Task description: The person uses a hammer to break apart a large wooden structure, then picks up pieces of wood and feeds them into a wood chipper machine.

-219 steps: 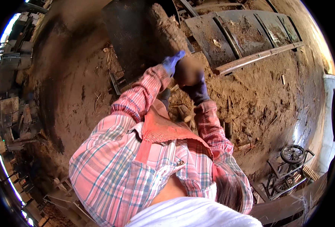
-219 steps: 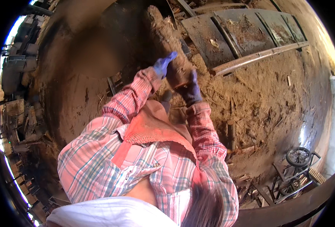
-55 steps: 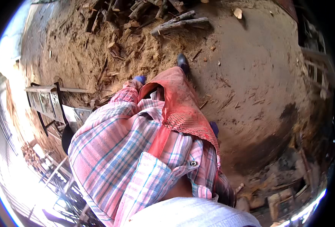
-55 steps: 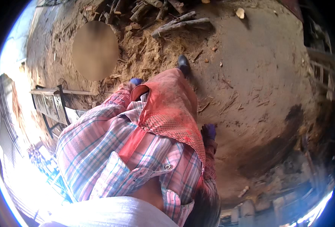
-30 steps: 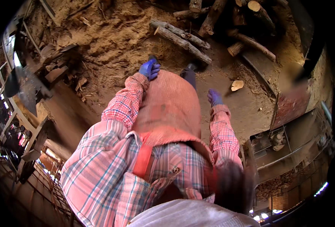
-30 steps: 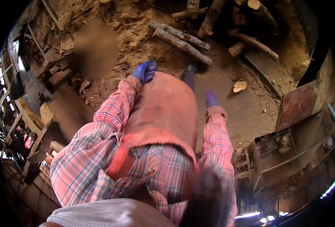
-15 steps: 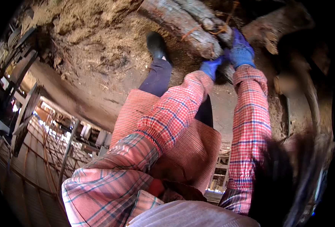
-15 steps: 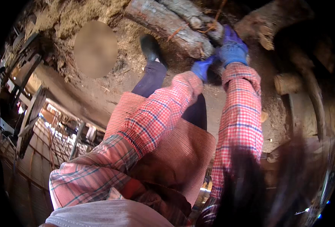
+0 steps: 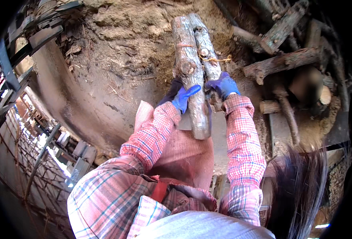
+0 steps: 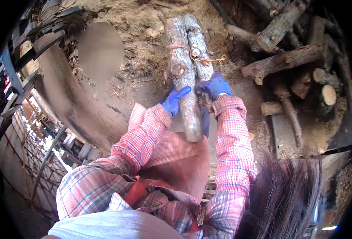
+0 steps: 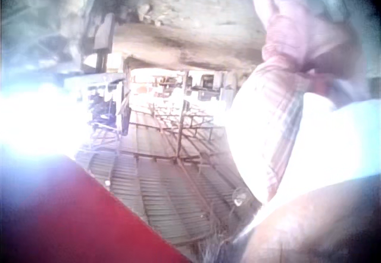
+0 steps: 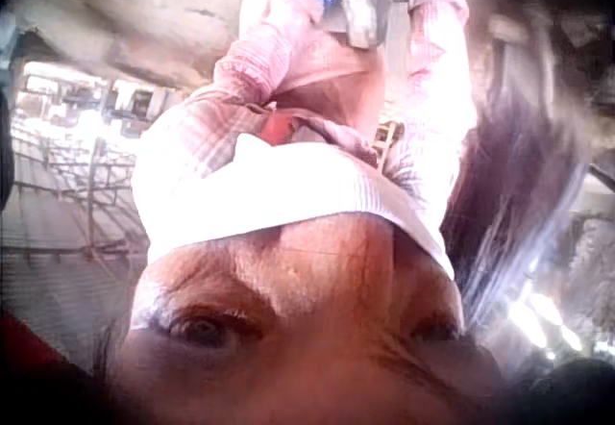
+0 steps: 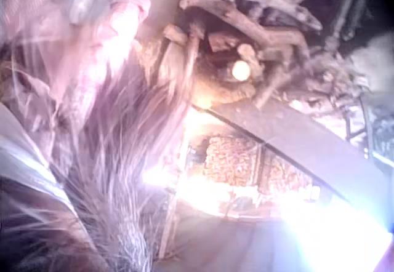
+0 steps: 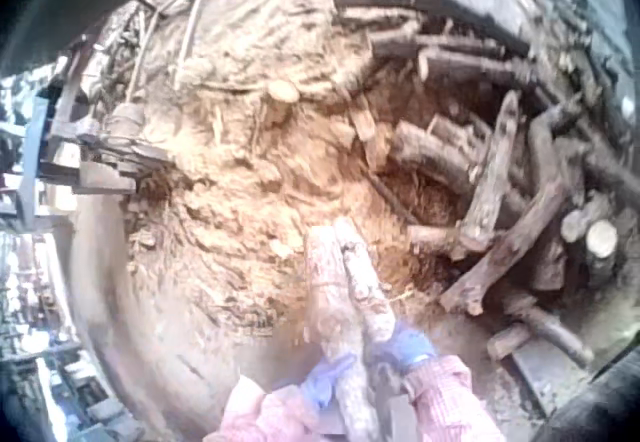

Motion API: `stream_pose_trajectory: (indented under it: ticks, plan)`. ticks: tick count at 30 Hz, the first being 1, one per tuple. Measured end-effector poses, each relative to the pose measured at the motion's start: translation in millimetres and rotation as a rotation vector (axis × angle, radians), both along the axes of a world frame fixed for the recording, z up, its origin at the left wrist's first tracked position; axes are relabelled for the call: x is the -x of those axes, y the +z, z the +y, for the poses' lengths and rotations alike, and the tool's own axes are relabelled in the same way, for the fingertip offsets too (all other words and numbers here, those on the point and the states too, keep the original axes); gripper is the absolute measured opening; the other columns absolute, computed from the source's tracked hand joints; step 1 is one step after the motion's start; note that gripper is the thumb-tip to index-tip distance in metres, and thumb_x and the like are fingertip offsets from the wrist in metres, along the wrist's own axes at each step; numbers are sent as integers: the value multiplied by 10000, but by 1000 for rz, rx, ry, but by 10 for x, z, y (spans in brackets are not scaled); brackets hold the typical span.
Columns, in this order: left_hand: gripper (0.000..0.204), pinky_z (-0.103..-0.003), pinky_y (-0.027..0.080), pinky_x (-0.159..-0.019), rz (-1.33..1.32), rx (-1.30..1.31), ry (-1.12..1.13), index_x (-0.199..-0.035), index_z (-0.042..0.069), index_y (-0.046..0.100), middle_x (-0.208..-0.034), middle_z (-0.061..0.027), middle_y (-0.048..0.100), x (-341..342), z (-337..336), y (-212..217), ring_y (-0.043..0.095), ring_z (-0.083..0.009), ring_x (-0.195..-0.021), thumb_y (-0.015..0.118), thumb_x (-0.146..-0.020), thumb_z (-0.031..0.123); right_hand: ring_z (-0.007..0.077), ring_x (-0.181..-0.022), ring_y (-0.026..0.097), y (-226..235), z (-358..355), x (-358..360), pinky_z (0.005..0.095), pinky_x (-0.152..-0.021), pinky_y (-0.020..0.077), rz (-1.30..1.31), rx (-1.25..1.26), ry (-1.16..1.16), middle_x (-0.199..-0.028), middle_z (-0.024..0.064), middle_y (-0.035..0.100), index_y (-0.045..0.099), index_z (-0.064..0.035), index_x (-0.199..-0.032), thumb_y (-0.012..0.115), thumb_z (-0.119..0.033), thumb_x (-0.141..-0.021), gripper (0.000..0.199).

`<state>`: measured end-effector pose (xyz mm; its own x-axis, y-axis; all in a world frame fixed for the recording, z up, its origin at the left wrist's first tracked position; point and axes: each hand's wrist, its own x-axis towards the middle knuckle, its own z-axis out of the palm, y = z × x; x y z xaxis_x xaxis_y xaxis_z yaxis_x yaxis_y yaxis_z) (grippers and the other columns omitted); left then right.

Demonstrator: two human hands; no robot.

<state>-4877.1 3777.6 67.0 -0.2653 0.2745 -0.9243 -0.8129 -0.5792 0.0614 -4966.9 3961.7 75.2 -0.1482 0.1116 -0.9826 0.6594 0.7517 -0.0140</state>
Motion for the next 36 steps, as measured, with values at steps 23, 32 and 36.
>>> stream_pose_trajectory:
  ticks: [23,32,36]
  plan:
    - [498,-282,456,-808,740,230,182,-1190,54,510,-1019,-31,595,2418,-3370,4591,565,-132,-884,711,-755,191,159,-750,615,4165,-1492,2804,269,-658,514,890,440,-375,-886,69,624,555,28,-1038,697,-117,-747,355]
    - [343,-310,463,-867,725,681,761,-1104,3,606,-1081,-64,614,3226,-4243,3905,576,-151,-958,601,-824,201,122,-564,507,4901,-3474,5724,280,-516,433,901,972,-80,-725,-7,560,561,-59,-980,703,-145,-690,334]
    - [322,-314,422,-913,590,552,965,-1083,50,620,-1083,-42,608,3542,-4208,3812,558,-180,-992,608,-820,233,172,-568,529,4469,-3497,7352,310,-489,448,1296,908,775,-670,56,559,545,-40,-975,722,-195,-665,389]
